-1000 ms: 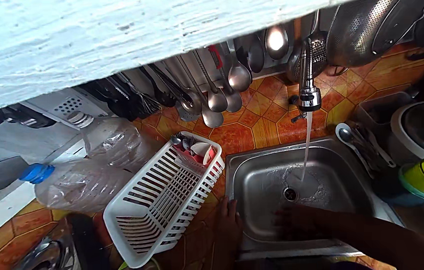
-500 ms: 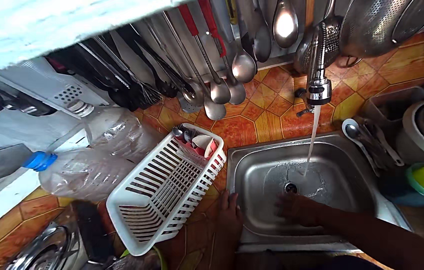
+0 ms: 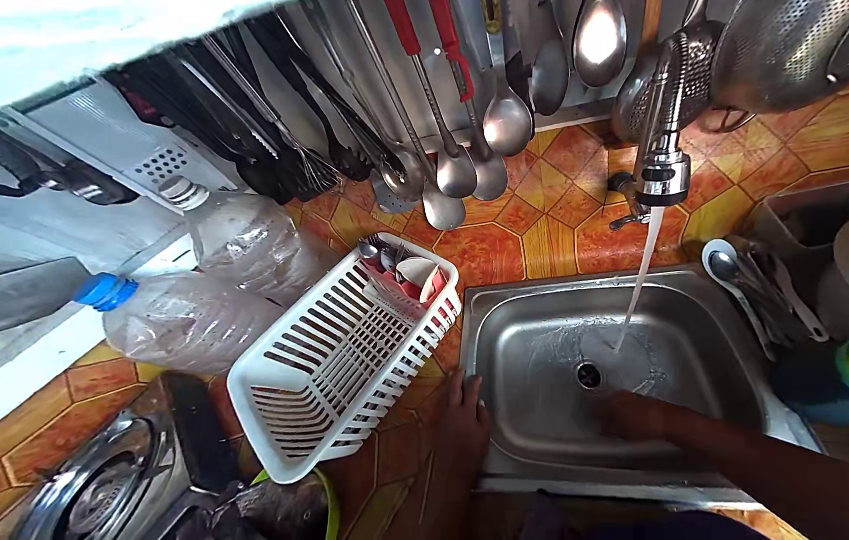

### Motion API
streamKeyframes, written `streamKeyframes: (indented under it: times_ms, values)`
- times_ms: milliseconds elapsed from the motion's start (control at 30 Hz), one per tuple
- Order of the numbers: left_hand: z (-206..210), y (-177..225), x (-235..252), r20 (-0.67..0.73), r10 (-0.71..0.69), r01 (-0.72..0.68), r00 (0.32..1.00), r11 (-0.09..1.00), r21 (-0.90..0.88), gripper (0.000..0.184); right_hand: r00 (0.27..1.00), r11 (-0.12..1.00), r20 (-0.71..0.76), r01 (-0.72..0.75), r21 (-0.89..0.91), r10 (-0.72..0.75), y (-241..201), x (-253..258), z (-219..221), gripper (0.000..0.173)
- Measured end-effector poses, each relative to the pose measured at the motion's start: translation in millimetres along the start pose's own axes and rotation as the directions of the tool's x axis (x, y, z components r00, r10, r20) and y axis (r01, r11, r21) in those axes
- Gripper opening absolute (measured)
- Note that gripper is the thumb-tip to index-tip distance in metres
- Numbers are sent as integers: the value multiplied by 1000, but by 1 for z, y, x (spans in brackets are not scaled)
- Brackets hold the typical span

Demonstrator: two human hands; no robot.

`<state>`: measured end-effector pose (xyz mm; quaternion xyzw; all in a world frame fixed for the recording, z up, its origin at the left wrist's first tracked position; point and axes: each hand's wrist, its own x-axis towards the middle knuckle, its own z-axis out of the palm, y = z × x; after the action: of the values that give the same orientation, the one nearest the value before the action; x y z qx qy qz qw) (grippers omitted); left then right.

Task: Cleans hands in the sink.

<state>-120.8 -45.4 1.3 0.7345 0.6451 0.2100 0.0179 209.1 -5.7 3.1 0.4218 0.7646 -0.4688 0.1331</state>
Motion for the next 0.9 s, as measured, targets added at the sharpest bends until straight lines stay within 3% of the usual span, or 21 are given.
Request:
streamKeyframes:
  times_ms: [100, 167, 233, 300, 433, 500, 600, 767, 833, 900]
  values:
    - [0, -1, 0, -12, 9, -9, 1000, 1000, 7, 36, 989, 994, 138, -73, 84, 61, 11, -26, 17, 50]
    - [1, -2, -1, -15, 11, -11, 1000, 1000, 5, 37, 998, 971, 54, -52, 235, 41, 15, -49, 20, 55]
    - [3, -2, 0, -26, 15, -15, 1000, 1000, -2, 37, 994, 948, -94, 75, 310, -48, 11, -75, 22, 52]
    - [2, 1, -1, -25, 10, -10, 1000, 1000, 2, 36, 981, 973, -141, 155, 170, -132, 12, -92, 29, 48]
    - [0, 1, -1, -14, -2, 3, 1000, 1000, 12, 35, 993, 982, -118, -38, -187, 16, 49, -111, 43, 58]
    - [1, 1, 0, -6, -6, 7, 1000, 1000, 13, 35, 992, 961, -103, -102, -257, 77, 50, -114, 39, 62]
    - [1, 1, 0, -10, 7, -7, 1000, 1000, 20, 35, 988, 962, -60, -149, -230, 139, 25, -97, 39, 63]
    - [-1, 2, 0, -16, 12, -12, 1000, 1000, 26, 35, 997, 1000, 77, -4, 2, 4, -13, -27, 33, 64]
    - [-3, 4, 0, 10, -8, 8, 1000, 999, 31, 36, 996, 999, 78, 33, -33, -30, -4, 2, 33, 51]
    - [-5, 5, 0, 14, -18, 18, 1000, 999, 34, 35, 1000, 986, -20, 12, -167, -16, 11, 21, 27, 33]
